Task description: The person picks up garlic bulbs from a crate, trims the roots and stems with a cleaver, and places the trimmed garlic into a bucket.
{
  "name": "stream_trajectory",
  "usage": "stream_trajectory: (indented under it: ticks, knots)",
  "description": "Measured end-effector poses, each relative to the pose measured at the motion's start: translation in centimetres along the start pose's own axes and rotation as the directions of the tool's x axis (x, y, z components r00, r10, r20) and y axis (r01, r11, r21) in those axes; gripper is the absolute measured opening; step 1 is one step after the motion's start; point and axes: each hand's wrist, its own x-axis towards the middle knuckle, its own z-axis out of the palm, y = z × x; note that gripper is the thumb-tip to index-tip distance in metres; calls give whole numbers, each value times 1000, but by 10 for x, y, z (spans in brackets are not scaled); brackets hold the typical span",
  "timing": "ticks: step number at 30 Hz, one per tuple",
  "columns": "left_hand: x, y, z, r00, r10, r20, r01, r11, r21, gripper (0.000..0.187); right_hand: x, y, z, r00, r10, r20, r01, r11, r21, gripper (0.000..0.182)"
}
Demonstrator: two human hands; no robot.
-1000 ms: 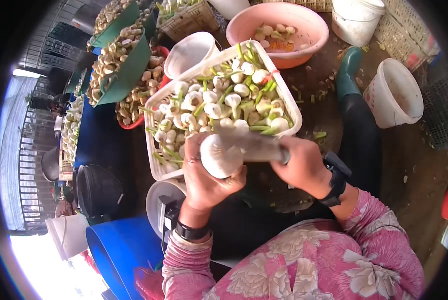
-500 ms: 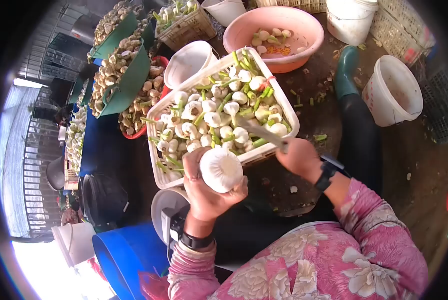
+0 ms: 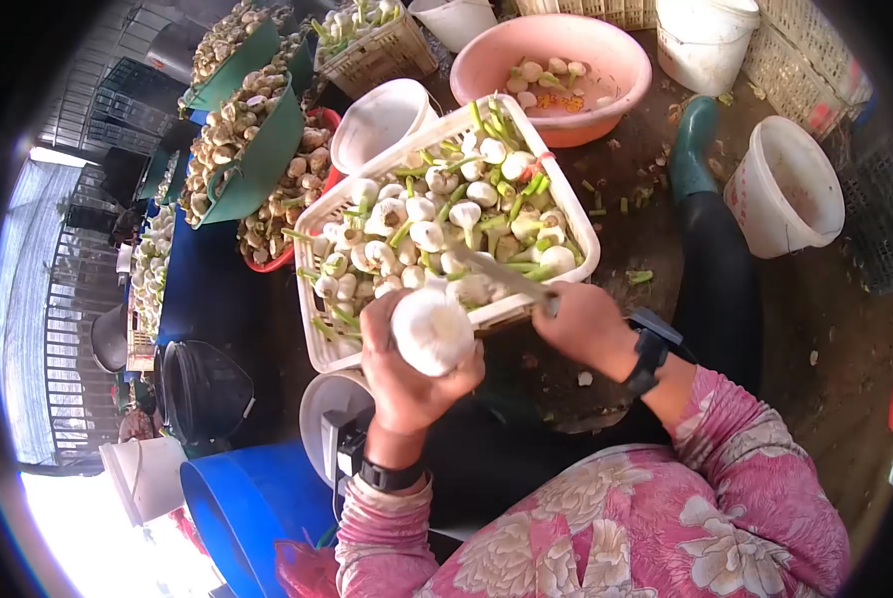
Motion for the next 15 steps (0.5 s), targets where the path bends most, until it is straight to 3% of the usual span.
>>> stream_trajectory:
  ticks: [1,3,4,6,7,8,9,10,11,14,15]
  knots:
    - [-3,2,-1,998,-27,-57,15,979,-205,68,-3,18,3,998,10,-69,-7,999,50,21]
    - [5,-8,-8,997,59,-55,-64,994,-89,76,-15,7,-7,976,15,-216,19,988,154,20]
    - [5,-6,-12,997,78,-16,-78,996,-31,78,-15,-4,-13,947,-113,-300,168,972,166,18]
    - [3,10,-3,968,-243,-69,172,834,-524,82,-11,-25,-31,972,-91,-218,129,978,165,17]
    - [6,7,-6,972,-234,-25,191,845,-500,80,-3,-24,-33,977,-67,-201,103,979,176,17]
    - [7,-12,-8,982,-174,-76,133,916,-379,76,-1,-24,-34,973,-49,-226,97,974,206,17]
    - [9,-3,-9,957,-287,-39,189,723,-664,71,-1,-23,-34,968,-33,-247,93,967,238,17]
    - [10,4,-8,925,-378,30,209,441,-873,66,2,-24,-36,964,-23,-265,96,959,266,17]
    - [9,3,-8,928,-372,3,158,389,-908,60,-2,-27,-36,958,-85,-274,166,943,287,16]
    - [4,0,-11,909,-417,-16,229,531,-816,56,-7,-50,-44,938,-206,-278,303,878,371,14]
    - [4,0,-10,910,-415,-5,210,471,-857,53,-5,-57,-49,937,-250,-243,334,845,418,14]
